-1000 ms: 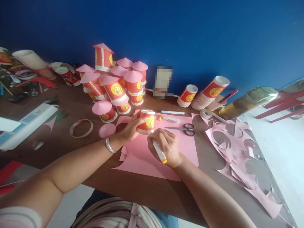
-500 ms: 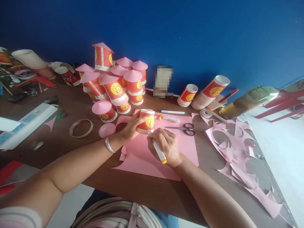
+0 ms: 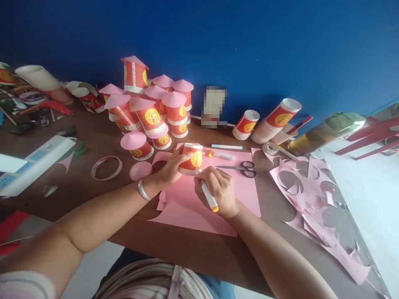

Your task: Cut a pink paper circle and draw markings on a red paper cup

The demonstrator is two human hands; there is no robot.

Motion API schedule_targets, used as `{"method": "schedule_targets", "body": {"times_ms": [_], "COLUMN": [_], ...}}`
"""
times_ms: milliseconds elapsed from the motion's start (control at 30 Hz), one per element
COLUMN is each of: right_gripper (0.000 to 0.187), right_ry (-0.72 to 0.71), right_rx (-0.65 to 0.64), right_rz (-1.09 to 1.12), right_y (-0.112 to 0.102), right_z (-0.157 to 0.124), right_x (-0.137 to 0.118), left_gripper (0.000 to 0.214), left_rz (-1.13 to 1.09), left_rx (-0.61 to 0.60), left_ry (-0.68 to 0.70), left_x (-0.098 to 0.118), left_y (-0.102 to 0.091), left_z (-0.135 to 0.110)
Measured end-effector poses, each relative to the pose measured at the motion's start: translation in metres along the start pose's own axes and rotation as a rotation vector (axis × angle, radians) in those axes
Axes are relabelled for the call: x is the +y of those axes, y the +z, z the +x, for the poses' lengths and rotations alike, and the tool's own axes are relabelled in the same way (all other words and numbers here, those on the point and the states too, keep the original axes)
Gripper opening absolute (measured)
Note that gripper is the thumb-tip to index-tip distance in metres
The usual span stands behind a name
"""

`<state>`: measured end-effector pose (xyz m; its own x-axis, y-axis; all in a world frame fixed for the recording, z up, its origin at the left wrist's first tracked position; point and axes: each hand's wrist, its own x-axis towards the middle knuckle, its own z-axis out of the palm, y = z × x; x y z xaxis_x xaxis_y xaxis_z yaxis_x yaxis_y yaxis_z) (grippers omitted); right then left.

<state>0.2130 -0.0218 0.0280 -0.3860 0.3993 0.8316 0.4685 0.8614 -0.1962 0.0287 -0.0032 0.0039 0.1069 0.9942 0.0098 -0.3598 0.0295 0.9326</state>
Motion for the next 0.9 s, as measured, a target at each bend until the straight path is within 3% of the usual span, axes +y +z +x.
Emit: {"method": "schedule_targets", "body": {"times_ms": [900], "right_gripper": [0.028], "right_ry": [-0.045], "right_rx": [-0.069], "right_rz": [0.053], "right_y": [-0.005], "right_z": [-0.001], "right_x": [-0.001], "left_gripper": [0.038], "left_rz": [0.03], "left_rx": [0.006], "left_ry": [-0.006], "left_x": [0.011], "left_y": [0.005], "left_z": [-0.003]}}
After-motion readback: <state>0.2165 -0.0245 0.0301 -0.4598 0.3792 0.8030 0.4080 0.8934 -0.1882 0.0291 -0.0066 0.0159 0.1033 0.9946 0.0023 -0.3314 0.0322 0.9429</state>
